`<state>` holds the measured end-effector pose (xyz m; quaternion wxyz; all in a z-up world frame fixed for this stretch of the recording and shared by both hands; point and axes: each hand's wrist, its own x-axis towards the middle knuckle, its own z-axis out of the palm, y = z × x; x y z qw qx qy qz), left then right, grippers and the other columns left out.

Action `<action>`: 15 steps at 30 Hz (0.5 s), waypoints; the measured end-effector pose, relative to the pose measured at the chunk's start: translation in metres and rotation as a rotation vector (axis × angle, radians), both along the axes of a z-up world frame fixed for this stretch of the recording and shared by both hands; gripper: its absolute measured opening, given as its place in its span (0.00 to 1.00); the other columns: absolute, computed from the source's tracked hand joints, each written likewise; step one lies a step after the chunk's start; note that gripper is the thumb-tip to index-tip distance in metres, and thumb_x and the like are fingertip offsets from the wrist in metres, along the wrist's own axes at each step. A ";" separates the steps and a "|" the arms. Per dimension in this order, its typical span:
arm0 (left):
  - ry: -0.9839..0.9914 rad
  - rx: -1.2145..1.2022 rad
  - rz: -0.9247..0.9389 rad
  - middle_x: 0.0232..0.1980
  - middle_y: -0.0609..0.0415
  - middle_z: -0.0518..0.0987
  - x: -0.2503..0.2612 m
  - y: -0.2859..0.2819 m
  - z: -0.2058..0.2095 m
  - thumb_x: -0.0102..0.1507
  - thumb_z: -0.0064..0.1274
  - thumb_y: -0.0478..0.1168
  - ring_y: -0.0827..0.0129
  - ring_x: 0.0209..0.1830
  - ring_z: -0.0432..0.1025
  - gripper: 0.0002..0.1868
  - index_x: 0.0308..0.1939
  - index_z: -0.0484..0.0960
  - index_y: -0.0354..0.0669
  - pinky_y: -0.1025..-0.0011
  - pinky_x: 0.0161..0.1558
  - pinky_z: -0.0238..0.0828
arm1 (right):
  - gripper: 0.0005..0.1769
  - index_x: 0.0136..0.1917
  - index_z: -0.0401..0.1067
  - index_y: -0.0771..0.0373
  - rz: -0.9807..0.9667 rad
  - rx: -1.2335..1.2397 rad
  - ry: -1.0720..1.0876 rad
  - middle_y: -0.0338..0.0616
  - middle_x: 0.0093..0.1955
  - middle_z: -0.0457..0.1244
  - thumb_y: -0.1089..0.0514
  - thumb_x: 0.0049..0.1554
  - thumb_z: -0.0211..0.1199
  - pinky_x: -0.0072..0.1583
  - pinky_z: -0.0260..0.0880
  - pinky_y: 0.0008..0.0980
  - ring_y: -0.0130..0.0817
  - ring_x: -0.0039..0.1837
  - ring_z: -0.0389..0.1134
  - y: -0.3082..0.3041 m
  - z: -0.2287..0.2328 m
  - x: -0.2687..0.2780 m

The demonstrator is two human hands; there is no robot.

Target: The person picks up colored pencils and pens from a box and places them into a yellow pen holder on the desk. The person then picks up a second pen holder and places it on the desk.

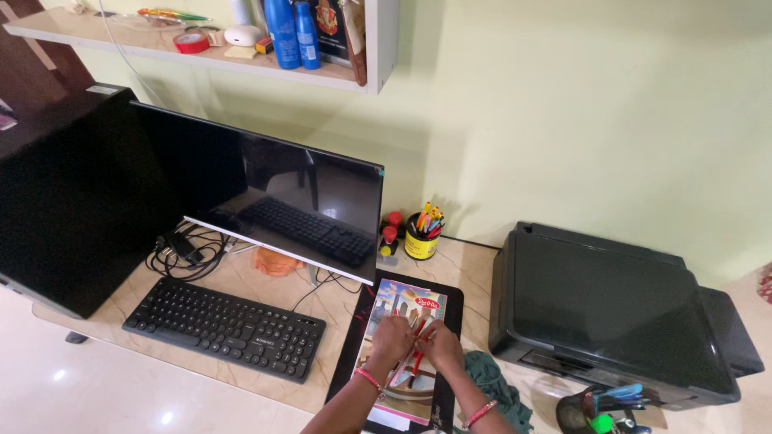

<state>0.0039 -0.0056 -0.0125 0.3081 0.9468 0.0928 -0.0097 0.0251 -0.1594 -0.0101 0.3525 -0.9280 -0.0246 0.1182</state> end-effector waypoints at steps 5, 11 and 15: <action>0.111 0.097 -0.010 0.55 0.32 0.77 -0.010 -0.005 0.001 0.60 0.67 0.47 0.45 0.52 0.78 0.21 0.48 0.82 0.34 0.56 0.49 0.79 | 0.19 0.49 0.71 0.52 -0.069 -0.121 0.007 0.44 0.45 0.72 0.43 0.51 0.73 0.55 0.73 0.43 0.47 0.54 0.74 0.010 -0.001 -0.025; 0.237 0.139 -0.069 0.57 0.37 0.77 -0.010 -0.009 0.013 0.57 0.70 0.44 0.49 0.56 0.77 0.25 0.52 0.80 0.35 0.58 0.54 0.78 | 0.20 0.50 0.71 0.50 -0.098 -0.115 -0.042 0.41 0.47 0.73 0.45 0.47 0.74 0.57 0.72 0.43 0.44 0.56 0.75 0.008 -0.023 -0.027; 0.165 0.138 -0.061 0.59 0.38 0.76 -0.009 -0.008 -0.003 0.59 0.68 0.43 0.49 0.56 0.77 0.22 0.52 0.82 0.36 0.57 0.53 0.78 | 0.21 0.51 0.72 0.50 -0.106 -0.095 -0.036 0.41 0.49 0.73 0.47 0.46 0.75 0.58 0.72 0.43 0.43 0.56 0.75 0.006 -0.032 -0.025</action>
